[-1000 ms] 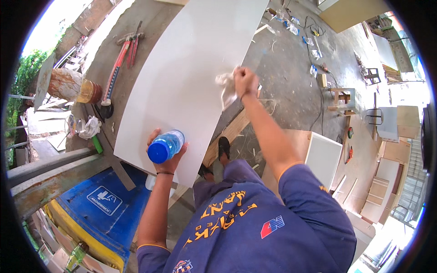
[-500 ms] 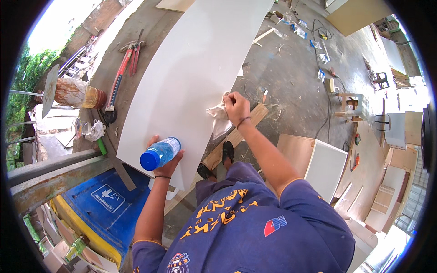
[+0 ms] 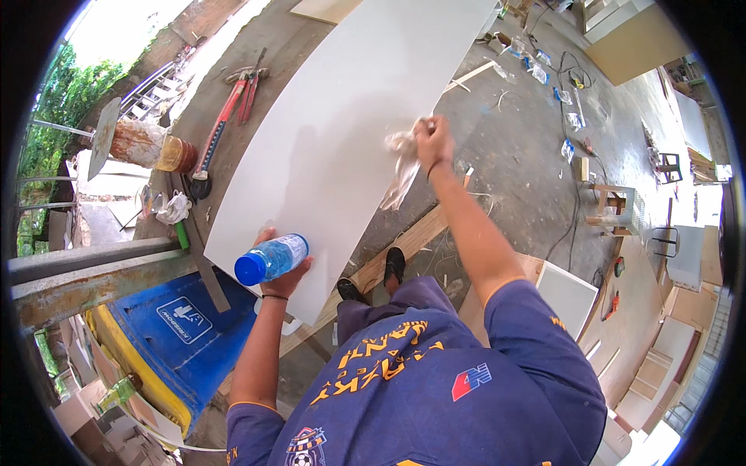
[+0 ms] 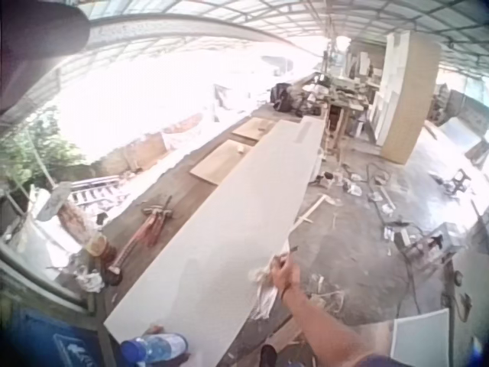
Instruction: The person cleans a white furniture panel using a cloth and liquid from a blue bottle, then marks a circle on the panel using a round template and a pencil.
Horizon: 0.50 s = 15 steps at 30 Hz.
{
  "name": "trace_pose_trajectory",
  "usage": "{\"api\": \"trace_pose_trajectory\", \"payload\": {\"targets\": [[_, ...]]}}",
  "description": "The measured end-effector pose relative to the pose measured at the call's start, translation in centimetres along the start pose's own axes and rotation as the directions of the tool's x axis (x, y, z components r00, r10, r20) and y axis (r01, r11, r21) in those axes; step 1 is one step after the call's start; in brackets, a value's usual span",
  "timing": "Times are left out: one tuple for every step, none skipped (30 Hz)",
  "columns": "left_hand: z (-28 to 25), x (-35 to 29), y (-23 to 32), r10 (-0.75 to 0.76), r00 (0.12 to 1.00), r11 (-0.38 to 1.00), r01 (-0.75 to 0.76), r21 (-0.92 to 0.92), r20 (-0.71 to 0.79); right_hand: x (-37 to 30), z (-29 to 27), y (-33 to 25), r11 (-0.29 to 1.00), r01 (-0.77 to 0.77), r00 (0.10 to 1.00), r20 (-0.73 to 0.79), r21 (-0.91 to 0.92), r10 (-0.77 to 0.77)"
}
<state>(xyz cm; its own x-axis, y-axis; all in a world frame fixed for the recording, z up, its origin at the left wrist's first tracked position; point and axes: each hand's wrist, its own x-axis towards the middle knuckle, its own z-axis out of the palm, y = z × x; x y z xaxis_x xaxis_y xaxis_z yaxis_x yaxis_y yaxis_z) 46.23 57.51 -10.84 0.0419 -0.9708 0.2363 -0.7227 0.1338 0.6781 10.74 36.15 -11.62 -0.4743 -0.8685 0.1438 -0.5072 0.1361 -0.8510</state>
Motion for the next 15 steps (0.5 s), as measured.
{"api": "trace_pose_trajectory", "payload": {"targets": [[-0.1,0.0,0.1,-0.01,1.0,1.0,0.01,0.012,0.004,1.5,0.0,-0.5,0.997,-0.08,0.994,-0.068,0.01,0.08],[-0.2,0.0,0.1,-0.017,1.0,1.0,0.017,0.022,0.007,1.3,0.1,-0.4,0.995,-0.099,0.994,-0.038,0.017,0.099],[-0.3,-0.1,0.1,-0.016,1.0,0.999,0.015,0.045,0.011,1.1,0.2,-0.3,0.993,-0.118,0.993,-0.01,0.023,0.119],[-0.4,-0.2,0.1,-0.012,1.0,0.998,0.011,0.068,0.016,0.6,0.3,-0.1,0.99,-0.139,0.99,0.016,0.028,0.138],[-0.4,-0.4,0.1,-0.015,1.0,0.996,0.013,0.088,0.021,-1.6,0.6,0.5,0.986,-0.164,0.981,0.114,0.033,0.16],[-0.4,-0.5,-0.1,-0.015,1.0,0.998,0.015,0.063,0.007,-5.1,0.7,0.0,0.984,-0.172,0.975,0.15,0.042,0.164],[-0.5,-0.7,-0.3,-0.014,1.0,0.999,0.014,0.035,-0.003,-7.8,0.7,-0.4,0.982,-0.183,0.968,0.182,0.048,0.171],[-0.4,-0.8,-0.4,-0.01,1.0,1.0,0.01,0.006,-0.011,-8.2,0.6,-0.3,0.974,-0.218,0.958,0.207,0.069,0.2],[-0.2,-0.8,-0.6,-0.002,1.0,1.0,0.002,-0.004,-0.021,-8.5,0.5,-0.1,0.963,-0.253,0.946,0.232,0.088,0.228],[0.0,-0.8,-0.8,0.005,1.0,1.0,-0.005,-0.013,-0.031,-8.6,0.5,0.1,0.951,-0.289,0.932,0.258,0.107,0.254],[0.1,-0.7,-0.8,0.017,0.999,1.0,-0.018,-0.02,-0.031,-6.9,0.8,0.6,0.929,-0.324,0.939,0.176,0.179,0.294],[0.1,-0.6,-0.5,0.026,0.999,1.0,-0.026,0.001,-0.026,-5.5,0.9,0.7,0.923,-0.337,0.936,0.172,0.184,0.307],[0.0,-0.3,0.0,0.038,0.999,0.999,-0.038,0.022,-0.024,-4.0,0.7,0.3,0.919,-0.345,0.934,0.165,0.19,0.317],[-0.1,-0.1,0.2,0.051,0.998,0.998,-0.05,0.039,-0.025,-3.4,0.6,0.0,0.916,-0.35,0.933,0.158,0.196,0.323],[-0.4,-0.1,0.3,0.04,0.999,0.997,-0.039,0.06,-0.005,-4.0,0.4,-0.1,0.937,-0.315,0.944,0.155,0.154,0.292]]}}
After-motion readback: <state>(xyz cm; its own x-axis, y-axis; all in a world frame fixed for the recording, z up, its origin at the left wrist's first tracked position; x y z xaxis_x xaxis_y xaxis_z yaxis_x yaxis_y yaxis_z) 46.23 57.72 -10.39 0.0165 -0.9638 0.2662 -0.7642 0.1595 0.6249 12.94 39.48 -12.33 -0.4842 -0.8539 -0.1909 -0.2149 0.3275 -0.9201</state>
